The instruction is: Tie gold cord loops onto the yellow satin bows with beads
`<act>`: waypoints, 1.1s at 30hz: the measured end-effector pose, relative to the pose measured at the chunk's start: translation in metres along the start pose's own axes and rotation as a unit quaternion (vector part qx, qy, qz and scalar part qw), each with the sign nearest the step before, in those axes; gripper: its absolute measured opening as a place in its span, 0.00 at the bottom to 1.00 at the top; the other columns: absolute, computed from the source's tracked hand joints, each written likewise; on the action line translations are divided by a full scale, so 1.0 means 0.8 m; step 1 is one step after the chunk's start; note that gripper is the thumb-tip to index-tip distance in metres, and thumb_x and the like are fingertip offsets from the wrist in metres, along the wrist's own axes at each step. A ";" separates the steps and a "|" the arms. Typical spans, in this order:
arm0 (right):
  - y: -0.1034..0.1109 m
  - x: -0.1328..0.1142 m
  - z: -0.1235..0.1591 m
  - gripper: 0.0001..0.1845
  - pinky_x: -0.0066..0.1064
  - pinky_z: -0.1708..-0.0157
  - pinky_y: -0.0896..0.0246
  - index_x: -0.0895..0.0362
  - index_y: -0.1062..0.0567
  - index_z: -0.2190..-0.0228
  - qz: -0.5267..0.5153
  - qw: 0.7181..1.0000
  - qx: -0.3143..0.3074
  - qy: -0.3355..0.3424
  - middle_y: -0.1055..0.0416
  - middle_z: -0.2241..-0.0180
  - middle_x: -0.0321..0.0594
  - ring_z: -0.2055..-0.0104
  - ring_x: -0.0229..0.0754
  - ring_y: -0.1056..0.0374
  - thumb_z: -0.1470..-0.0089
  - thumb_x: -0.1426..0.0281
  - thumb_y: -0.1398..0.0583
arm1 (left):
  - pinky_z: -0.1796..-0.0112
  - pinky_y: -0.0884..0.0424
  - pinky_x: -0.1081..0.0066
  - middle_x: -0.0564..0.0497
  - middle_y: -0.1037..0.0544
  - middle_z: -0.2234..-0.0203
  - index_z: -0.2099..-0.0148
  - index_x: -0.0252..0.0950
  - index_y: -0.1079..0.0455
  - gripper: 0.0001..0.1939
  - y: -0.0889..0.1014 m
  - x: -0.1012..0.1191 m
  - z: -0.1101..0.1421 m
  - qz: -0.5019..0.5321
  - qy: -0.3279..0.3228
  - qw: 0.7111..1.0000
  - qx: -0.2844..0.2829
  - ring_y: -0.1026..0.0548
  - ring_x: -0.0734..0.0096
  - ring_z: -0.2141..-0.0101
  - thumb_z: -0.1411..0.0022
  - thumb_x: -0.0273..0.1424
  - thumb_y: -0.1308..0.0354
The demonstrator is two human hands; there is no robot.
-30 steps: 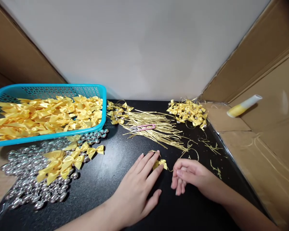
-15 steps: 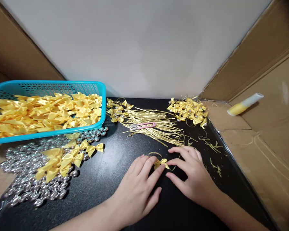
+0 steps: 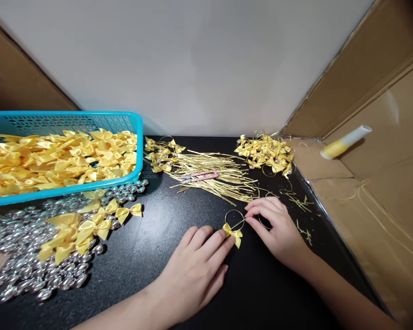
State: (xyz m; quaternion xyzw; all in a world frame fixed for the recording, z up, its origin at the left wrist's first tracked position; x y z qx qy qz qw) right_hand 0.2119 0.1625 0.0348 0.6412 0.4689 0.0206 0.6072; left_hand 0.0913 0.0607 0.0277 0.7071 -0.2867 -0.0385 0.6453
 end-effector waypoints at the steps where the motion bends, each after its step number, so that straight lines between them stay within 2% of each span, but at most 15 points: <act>1: -0.001 -0.001 0.000 0.05 0.43 0.54 0.44 0.54 0.27 0.69 0.003 1.000 0.004 0.003 0.27 0.61 0.41 0.55 0.46 0.35 0.41 0.71 0.43 | 0.53 0.37 0.58 0.47 0.27 0.50 0.40 0.38 0.37 0.21 0.000 0.001 0.000 0.002 -0.002 1.000 -0.002 0.34 0.57 0.54 0.35 0.31 0.50; 5: 0.005 0.000 -0.001 0.05 0.43 0.54 0.43 0.55 0.28 0.67 0.006 0.999 0.038 0.005 0.27 0.61 0.42 0.56 0.46 0.35 0.41 0.71 0.44 | 0.53 0.37 0.58 0.46 0.26 0.52 0.41 0.38 0.37 0.21 -0.001 0.004 0.000 0.005 -0.014 1.000 -0.001 0.33 0.58 0.55 0.36 0.29 0.50; 8: 0.025 -0.008 0.002 0.05 0.41 0.55 0.42 0.55 0.28 0.66 0.008 0.994 0.110 0.018 0.27 0.61 0.42 0.56 0.46 0.35 0.43 0.75 0.43 | 0.53 0.38 0.59 0.47 0.25 0.53 0.40 0.36 0.38 0.21 -0.001 0.006 0.001 -0.001 -0.020 1.000 0.003 0.33 0.59 0.56 0.36 0.29 0.50; 10: 0.035 -0.024 0.007 0.06 0.40 0.55 0.42 0.54 0.27 0.66 0.016 0.988 0.142 0.051 0.28 0.63 0.41 0.58 0.45 0.36 0.45 0.76 0.42 | 0.53 0.38 0.60 0.48 0.25 0.54 0.40 0.35 0.38 0.21 -0.002 0.008 0.001 -0.007 -0.023 1.000 0.003 0.33 0.59 0.56 0.35 0.30 0.50; 12: 0.030 -0.046 0.012 0.07 0.41 0.55 0.45 0.52 0.25 0.66 0.043 0.987 0.120 0.102 0.28 0.64 0.39 0.60 0.44 0.37 0.46 0.75 0.40 | 0.53 0.40 0.60 0.48 0.25 0.53 0.40 0.35 0.38 0.22 -0.002 0.011 0.001 -0.016 -0.026 0.999 0.009 0.33 0.59 0.56 0.35 0.31 0.50; 14: 0.014 -0.061 0.015 0.07 0.43 0.53 0.50 0.48 0.24 0.66 0.083 0.985 0.067 0.133 0.28 0.64 0.37 0.60 0.44 0.38 0.46 0.73 0.39 | 0.52 0.41 0.60 0.48 0.25 0.54 0.40 0.35 0.37 0.22 -0.001 0.015 0.002 -0.026 -0.031 0.999 0.014 0.33 0.59 0.56 0.35 0.33 0.50; 19: -0.009 -0.057 0.015 0.07 0.46 0.50 0.55 0.50 0.23 0.63 0.116 0.988 0.005 0.102 0.29 0.58 0.39 0.55 0.46 0.39 0.45 0.69 0.39 | 0.52 0.42 0.61 0.47 0.24 0.55 0.42 0.31 0.36 0.23 0.002 0.027 0.004 -0.062 -0.048 0.997 0.021 0.33 0.59 0.56 0.35 0.37 0.50; 24: -0.007 -0.052 0.016 0.05 0.47 0.48 0.57 0.51 0.23 0.68 0.115 0.987 -0.022 0.106 0.30 0.57 0.39 0.53 0.47 0.41 0.46 0.71 0.39 | 0.51 0.44 0.62 0.47 0.24 0.55 0.42 0.29 0.36 0.24 0.004 0.031 0.004 -0.077 -0.051 0.995 0.034 0.34 0.59 0.57 0.35 0.36 0.51; 29: -0.004 -0.051 0.022 0.07 0.47 0.49 0.57 0.48 0.23 0.67 0.107 0.982 -0.042 0.149 0.29 0.56 0.34 0.55 0.45 0.41 0.46 0.72 0.39 | 0.53 0.41 0.61 0.46 0.24 0.55 0.41 0.27 0.37 0.24 0.004 0.033 0.005 -0.070 -0.052 0.996 0.037 0.34 0.58 0.58 0.36 0.35 0.50; 33: -0.002 -0.050 0.026 0.06 0.46 0.49 0.58 0.48 0.24 0.67 0.110 0.980 -0.028 0.166 0.26 0.57 0.32 0.57 0.43 0.40 0.45 0.72 0.39 | 0.58 0.36 0.61 0.47 0.24 0.60 0.43 0.33 0.37 0.21 0.004 0.020 0.006 0.020 -0.027 0.999 0.030 0.32 0.60 0.62 0.37 0.32 0.48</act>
Point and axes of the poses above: each hand's wrist, its own z-axis away from the middle knuckle, its own y-axis out of the back of the hand, x = y × z, the point moved 8 cm from there along -z, towards the middle knuckle
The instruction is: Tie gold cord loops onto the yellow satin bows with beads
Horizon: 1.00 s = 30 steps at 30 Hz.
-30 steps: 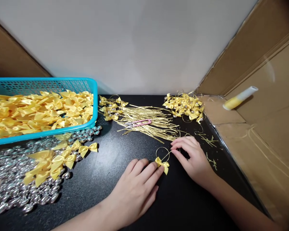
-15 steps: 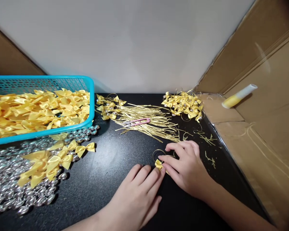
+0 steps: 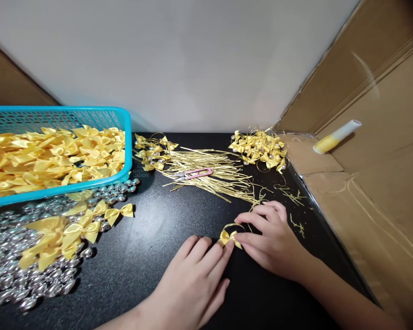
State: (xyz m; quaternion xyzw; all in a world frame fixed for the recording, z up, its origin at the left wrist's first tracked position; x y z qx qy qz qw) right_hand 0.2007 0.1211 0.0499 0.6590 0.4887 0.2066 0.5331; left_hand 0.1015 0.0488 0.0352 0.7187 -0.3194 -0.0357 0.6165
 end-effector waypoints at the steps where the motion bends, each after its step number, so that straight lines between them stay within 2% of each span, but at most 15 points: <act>1: 0.001 -0.002 0.000 0.06 0.46 0.49 0.58 0.48 0.24 0.67 0.002 1.000 0.008 0.005 0.26 0.58 0.32 0.57 0.43 0.40 0.45 0.72 0.39 | 0.60 0.35 0.62 0.48 0.24 0.62 0.45 0.35 0.36 0.18 0.002 -0.008 0.000 0.045 0.024 0.999 0.008 0.31 0.62 0.63 0.37 0.31 0.48; 5: 0.010 -0.013 -0.001 0.07 0.44 0.52 0.56 0.48 0.23 0.66 0.021 0.998 0.061 0.026 0.23 0.62 0.31 0.60 0.42 0.39 0.44 0.72 0.40 | 0.65 0.33 0.66 0.49 0.27 0.67 0.58 0.38 0.36 0.06 0.013 -0.050 -0.001 0.177 0.165 0.968 0.069 0.31 0.65 0.65 0.39 0.30 0.46; 7: 0.013 -0.016 0.000 0.07 0.43 0.52 0.55 0.48 0.23 0.66 0.028 0.995 0.088 0.027 0.23 0.63 0.30 0.61 0.41 0.38 0.44 0.72 0.40 | 0.65 0.34 0.65 0.50 0.28 0.67 0.60 0.38 0.37 0.06 0.013 -0.058 -0.003 0.187 0.199 0.960 0.058 0.31 0.64 0.65 0.41 0.32 0.44; 10: 0.012 -0.015 0.003 0.05 0.42 0.51 0.55 0.46 0.23 0.66 0.032 0.992 0.119 0.022 0.23 0.64 0.29 0.61 0.40 0.38 0.45 0.70 0.38 | 0.64 0.37 0.63 0.51 0.28 0.69 0.64 0.38 0.36 0.04 0.010 -0.056 -0.011 0.202 0.204 0.958 0.007 0.32 0.62 0.65 0.39 0.33 0.47; 13: 0.011 -0.015 0.008 0.04 0.42 0.51 0.55 0.46 0.22 0.68 0.025 0.987 0.159 0.027 0.23 0.67 0.28 0.63 0.39 0.39 0.48 0.69 0.36 | 0.62 0.40 0.62 0.52 0.27 0.70 0.67 0.38 0.35 0.10 0.005 -0.053 -0.017 0.242 0.205 0.948 -0.032 0.32 0.63 0.65 0.34 0.34 0.53; 16: 0.011 -0.016 0.009 0.05 0.42 0.51 0.55 0.47 0.22 0.67 0.019 0.983 0.179 0.029 0.24 0.69 0.28 0.64 0.38 0.40 0.48 0.70 0.35 | 0.61 0.42 0.63 0.54 0.27 0.71 0.68 0.38 0.35 0.13 0.000 -0.055 -0.020 0.262 0.205 0.942 -0.049 0.33 0.65 0.65 0.32 0.34 0.54; 22: 0.021 -0.011 0.008 0.05 0.43 0.53 0.54 0.48 0.21 0.69 0.004 0.978 0.210 0.008 0.24 0.70 0.30 0.65 0.39 0.40 0.50 0.71 0.35 | 0.61 0.43 0.65 0.55 0.30 0.73 0.67 0.39 0.35 0.14 -0.001 -0.062 -0.016 0.304 0.212 0.929 -0.018 0.33 0.67 0.67 0.31 0.34 0.56; 30: 0.029 -0.016 0.009 0.05 0.44 0.54 0.54 0.49 0.22 0.71 0.029 0.973 0.230 0.014 0.24 0.70 0.30 0.65 0.40 0.41 0.50 0.72 0.35 | 0.63 0.43 0.66 0.55 0.31 0.75 0.70 0.38 0.35 0.14 0.003 -0.067 -0.013 0.327 0.222 0.918 0.037 0.34 0.68 0.69 0.32 0.34 0.54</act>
Point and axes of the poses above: each hand's wrist, its own z-axis away from the middle knuckle, its own y-axis out of the back of the hand, x = y × z, the point moved 8 cm from there along -z, towards the middle knuckle
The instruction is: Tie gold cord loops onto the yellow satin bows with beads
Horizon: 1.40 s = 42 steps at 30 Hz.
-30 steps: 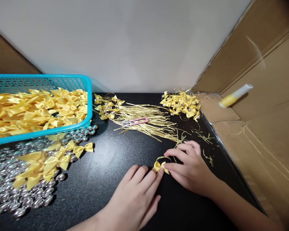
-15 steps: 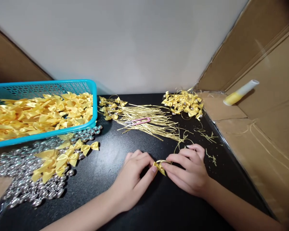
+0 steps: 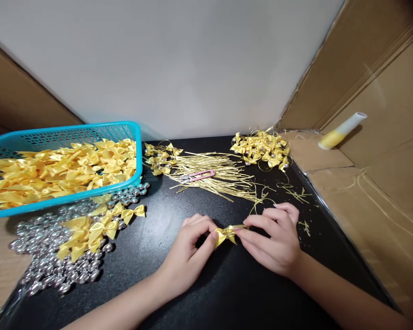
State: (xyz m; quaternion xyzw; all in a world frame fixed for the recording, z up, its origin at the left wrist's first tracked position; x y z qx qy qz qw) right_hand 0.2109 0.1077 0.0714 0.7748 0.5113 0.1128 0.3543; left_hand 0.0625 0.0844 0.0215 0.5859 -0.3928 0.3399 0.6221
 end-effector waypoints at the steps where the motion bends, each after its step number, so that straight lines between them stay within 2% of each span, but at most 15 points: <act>1: 0.000 0.000 0.000 0.05 0.44 0.54 0.53 0.49 0.22 0.71 0.002 1.000 0.002 0.000 0.24 0.70 0.30 0.65 0.41 0.41 0.50 0.72 0.34 | 0.63 0.43 0.67 0.55 0.31 0.75 0.71 0.38 0.35 0.14 0.000 0.000 0.000 0.002 -0.002 1.000 0.003 0.34 0.68 0.69 0.32 0.34 0.54; 5: 0.002 0.003 -0.002 0.08 0.45 0.55 0.51 0.47 0.22 0.69 0.005 1.000 0.008 -0.005 0.24 0.66 0.32 0.64 0.42 0.41 0.50 0.73 0.34 | 0.64 0.42 0.67 0.54 0.32 0.77 0.72 0.37 0.37 0.15 0.004 0.002 -0.001 0.009 -0.009 1.000 0.018 0.34 0.68 0.70 0.33 0.33 0.53; 11: 0.020 0.006 -0.004 0.07 0.44 0.57 0.45 0.52 0.24 0.69 -0.004 0.997 0.069 -0.025 0.31 0.65 0.38 0.61 0.43 0.39 0.52 0.75 0.34 | 0.67 0.42 0.68 0.55 0.33 0.79 0.74 0.37 0.39 0.14 0.010 0.003 0.000 0.013 -0.013 0.998 0.053 0.35 0.69 0.72 0.35 0.31 0.52; 16: 0.013 -0.019 0.001 0.08 0.45 0.53 0.50 0.48 0.23 0.67 -0.024 0.999 0.032 0.016 0.33 0.69 0.35 0.64 0.41 0.41 0.50 0.72 0.36 | 0.67 0.41 0.68 0.55 0.33 0.78 0.74 0.37 0.39 0.13 0.009 0.002 0.001 0.001 -0.017 0.998 0.062 0.34 0.69 0.72 0.35 0.31 0.51; 19: -0.001 -0.018 0.000 0.08 0.45 0.53 0.52 0.48 0.22 0.64 -0.019 0.999 0.004 -0.031 0.31 0.69 0.36 0.63 0.42 0.41 0.49 0.68 0.35 | 0.66 0.42 0.68 0.54 0.32 0.78 0.73 0.37 0.38 0.13 0.007 0.002 0.001 -0.012 -0.018 0.998 0.059 0.34 0.69 0.71 0.35 0.31 0.50; 23: -0.016 -0.011 -0.001 0.02 0.43 0.55 0.53 0.51 0.22 0.68 -0.031 0.996 -0.029 -0.084 0.30 0.69 0.36 0.63 0.41 0.40 0.46 0.69 0.36 | 0.66 0.42 0.67 0.54 0.30 0.77 0.72 0.37 0.35 0.12 0.003 0.004 0.000 -0.028 -0.024 0.999 0.041 0.33 0.68 0.70 0.35 0.32 0.50; 27: -0.016 -0.009 -0.003 0.04 0.41 0.56 0.53 0.51 0.22 0.70 -0.057 0.994 -0.023 -0.092 0.31 0.70 0.36 0.64 0.40 0.40 0.46 0.72 0.37 | 0.65 0.42 0.67 0.53 0.28 0.75 0.70 0.38 0.33 0.12 0.002 0.005 0.000 -0.032 -0.027 0.999 0.034 0.33 0.68 0.69 0.34 0.32 0.50; 32: -0.018 -0.004 -0.006 0.06 0.38 0.59 0.53 0.54 0.24 0.75 -0.092 0.986 -0.036 -0.135 0.34 0.72 0.35 0.66 0.39 0.40 0.48 0.74 0.39 | 0.64 0.41 0.67 0.53 0.28 0.75 0.71 0.38 0.34 0.11 0.001 0.005 0.000 -0.044 -0.028 0.998 0.033 0.32 0.67 0.68 0.35 0.31 0.49; 38: -0.027 0.001 -0.003 0.07 0.37 0.61 0.52 0.55 0.26 0.76 -0.118 0.972 -0.061 -0.192 0.35 0.71 0.36 0.65 0.40 0.40 0.48 0.73 0.41 | 0.64 0.40 0.67 0.53 0.28 0.76 0.71 0.37 0.34 0.10 0.000 0.008 0.002 -0.061 -0.040 0.997 0.040 0.33 0.67 0.69 0.35 0.31 0.48; 42: -0.025 -0.001 -0.001 0.04 0.39 0.59 0.52 0.54 0.26 0.73 -0.109 0.975 -0.054 -0.187 0.33 0.66 0.37 0.62 0.42 0.39 0.50 0.74 0.39 | 0.66 0.40 0.67 0.53 0.28 0.75 0.70 0.37 0.34 0.09 0.004 0.010 0.003 -0.074 -0.042 0.994 0.063 0.33 0.67 0.69 0.36 0.30 0.49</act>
Point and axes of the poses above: each hand's wrist, its own z-axis away from the middle knuckle, its own y-axis out of the back of the hand, x = y × z, the point moved 8 cm from there along -z, towards the middle knuckle
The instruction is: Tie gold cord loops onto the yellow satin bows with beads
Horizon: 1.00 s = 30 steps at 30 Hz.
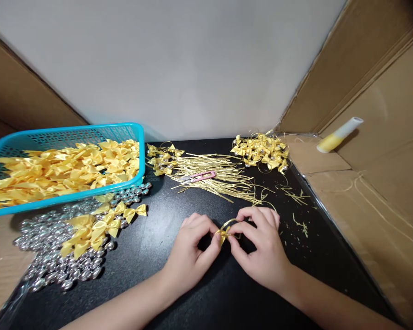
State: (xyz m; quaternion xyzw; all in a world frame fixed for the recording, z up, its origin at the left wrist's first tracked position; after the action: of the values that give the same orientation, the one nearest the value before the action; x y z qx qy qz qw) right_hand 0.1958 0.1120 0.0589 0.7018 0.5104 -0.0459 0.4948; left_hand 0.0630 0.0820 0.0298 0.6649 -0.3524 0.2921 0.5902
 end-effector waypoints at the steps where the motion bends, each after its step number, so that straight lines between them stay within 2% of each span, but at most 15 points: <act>1: 0.004 -0.001 0.000 0.04 0.40 0.58 0.51 0.54 0.26 0.71 0.001 1.000 0.013 0.008 0.33 0.65 0.38 0.61 0.43 0.38 0.50 0.74 0.38 | 0.66 0.41 0.67 0.53 0.29 0.76 0.70 0.37 0.35 0.10 0.002 -0.001 0.000 -0.005 0.005 1.000 0.010 0.33 0.67 0.69 0.35 0.30 0.49; 5: 0.031 -0.003 0.000 0.06 0.38 0.61 0.46 0.57 0.30 0.70 -0.005 0.995 0.091 0.047 0.34 0.66 0.40 0.63 0.42 0.38 0.52 0.78 0.39 | 0.65 0.42 0.66 0.54 0.29 0.77 0.72 0.37 0.36 0.11 0.015 -0.006 -0.002 -0.056 0.022 0.997 0.054 0.33 0.67 0.70 0.36 0.30 0.49; 7: 0.035 -0.009 0.000 0.05 0.38 0.62 0.47 0.57 0.29 0.71 0.005 0.992 0.098 0.079 0.34 0.70 0.38 0.66 0.41 0.39 0.51 0.78 0.40 | 0.65 0.43 0.65 0.54 0.29 0.78 0.73 0.37 0.36 0.10 0.018 -0.007 -0.003 -0.073 0.023 0.995 0.064 0.33 0.66 0.70 0.37 0.30 0.48; 10: 0.024 -0.018 0.000 0.05 0.39 0.60 0.50 0.53 0.24 0.68 0.033 0.992 0.059 0.105 0.33 0.72 0.36 0.67 0.40 0.39 0.49 0.74 0.39 | 0.64 0.43 0.65 0.55 0.30 0.79 0.73 0.37 0.37 0.10 0.018 -0.005 -0.002 -0.078 0.017 0.995 0.064 0.34 0.67 0.70 0.38 0.30 0.49; 14: 0.002 -0.012 0.002 0.09 0.42 0.57 0.54 0.52 0.23 0.61 0.084 0.995 -0.002 0.059 0.31 0.68 0.38 0.63 0.42 0.39 0.45 0.67 0.39 | 0.64 0.43 0.65 0.55 0.29 0.79 0.74 0.37 0.37 0.10 0.014 0.002 0.000 -0.090 -0.010 0.994 0.059 0.34 0.67 0.70 0.38 0.29 0.48; 16: -0.004 -0.008 0.002 0.09 0.42 0.56 0.56 0.52 0.24 0.61 0.095 0.994 -0.024 0.043 0.32 0.67 0.39 0.63 0.42 0.39 0.44 0.66 0.40 | 0.64 0.43 0.64 0.54 0.29 0.79 0.73 0.37 0.38 0.10 0.012 0.006 0.000 -0.100 -0.028 0.993 0.055 0.34 0.67 0.70 0.39 0.29 0.49; 20: -0.004 -0.013 0.001 0.05 0.40 0.56 0.58 0.53 0.23 0.70 0.099 0.993 -0.020 0.064 0.32 0.69 0.36 0.65 0.40 0.40 0.44 0.69 0.40 | 0.64 0.44 0.64 0.54 0.29 0.78 0.73 0.37 0.39 0.09 0.009 0.014 0.002 -0.123 -0.061 0.989 0.051 0.33 0.67 0.70 0.39 0.27 0.48; 23: -0.001 -0.017 0.001 0.07 0.40 0.56 0.58 0.54 0.25 0.76 0.103 0.992 0.003 0.077 0.32 0.71 0.34 0.66 0.39 0.41 0.47 0.73 0.39 | 0.64 0.45 0.64 0.54 0.29 0.78 0.73 0.37 0.38 0.09 0.007 0.017 0.003 -0.134 -0.077 0.987 0.050 0.34 0.67 0.69 0.40 0.26 0.48; 30: 0.001 -0.013 0.001 0.08 0.42 0.55 0.58 0.53 0.24 0.79 0.089 0.995 0.029 0.043 0.34 0.72 0.34 0.65 0.39 0.41 0.50 0.72 0.38 | 0.65 0.46 0.64 0.54 0.29 0.78 0.74 0.36 0.38 0.09 0.003 0.021 0.003 -0.170 -0.097 0.979 0.053 0.34 0.67 0.70 0.41 0.26 0.47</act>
State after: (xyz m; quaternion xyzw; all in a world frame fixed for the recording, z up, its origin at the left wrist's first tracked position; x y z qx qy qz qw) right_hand 0.1921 0.1039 0.0652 0.7596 0.4652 0.0140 0.4542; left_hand 0.0704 0.0772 0.0446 0.7704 -0.2739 0.1400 0.5584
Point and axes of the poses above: each hand's wrist, its own z-axis away from the middle knuckle, its own y-axis out of the back of the hand, x = y × z, the point moved 8 cm from there along -z, towards the middle knuckle
